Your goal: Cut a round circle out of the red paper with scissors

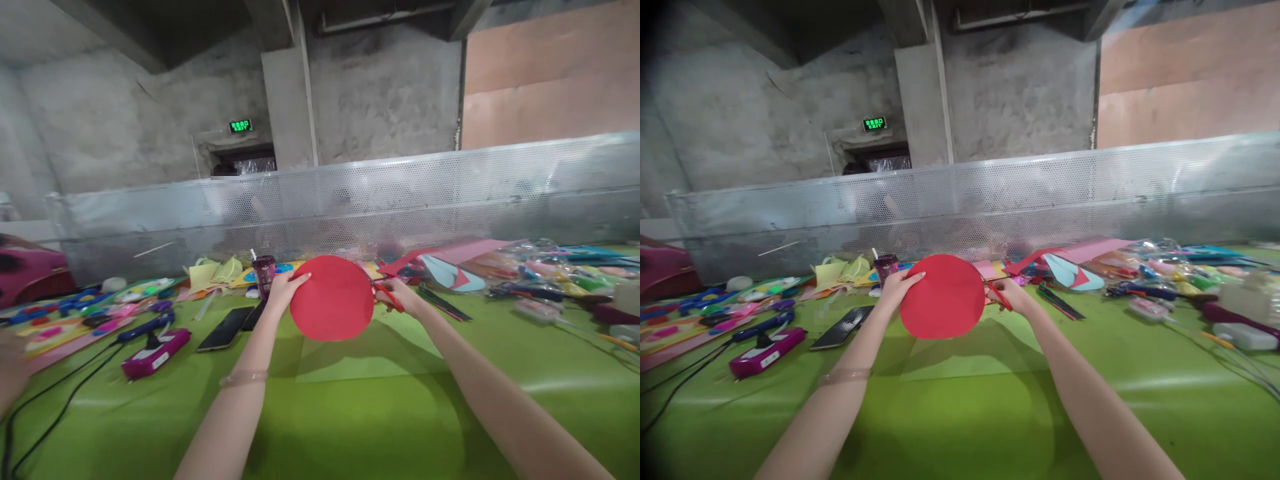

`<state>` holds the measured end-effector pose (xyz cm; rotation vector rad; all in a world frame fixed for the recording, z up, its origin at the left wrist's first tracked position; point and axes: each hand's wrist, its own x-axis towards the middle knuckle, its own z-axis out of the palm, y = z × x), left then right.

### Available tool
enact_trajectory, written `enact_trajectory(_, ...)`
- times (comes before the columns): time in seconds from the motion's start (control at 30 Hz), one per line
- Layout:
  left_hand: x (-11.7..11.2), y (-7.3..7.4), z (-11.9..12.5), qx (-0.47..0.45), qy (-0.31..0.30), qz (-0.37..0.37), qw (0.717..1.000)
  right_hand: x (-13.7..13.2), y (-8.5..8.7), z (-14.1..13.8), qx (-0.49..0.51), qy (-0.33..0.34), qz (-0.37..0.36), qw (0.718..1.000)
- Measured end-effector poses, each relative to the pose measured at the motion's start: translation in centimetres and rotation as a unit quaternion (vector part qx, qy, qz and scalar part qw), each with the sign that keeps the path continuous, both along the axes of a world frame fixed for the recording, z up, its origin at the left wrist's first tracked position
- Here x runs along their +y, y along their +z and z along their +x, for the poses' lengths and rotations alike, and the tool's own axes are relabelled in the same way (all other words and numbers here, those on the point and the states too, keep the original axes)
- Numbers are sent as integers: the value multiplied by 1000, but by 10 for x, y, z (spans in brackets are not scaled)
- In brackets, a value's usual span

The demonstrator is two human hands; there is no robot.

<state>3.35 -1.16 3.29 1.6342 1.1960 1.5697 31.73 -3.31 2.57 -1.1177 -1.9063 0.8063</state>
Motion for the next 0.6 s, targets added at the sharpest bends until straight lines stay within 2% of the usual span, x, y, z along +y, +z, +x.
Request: enact_trajectory(0.6,-15,5,4,-15,-24,-6,1000,8,-5,4,-47,-25,31,998)
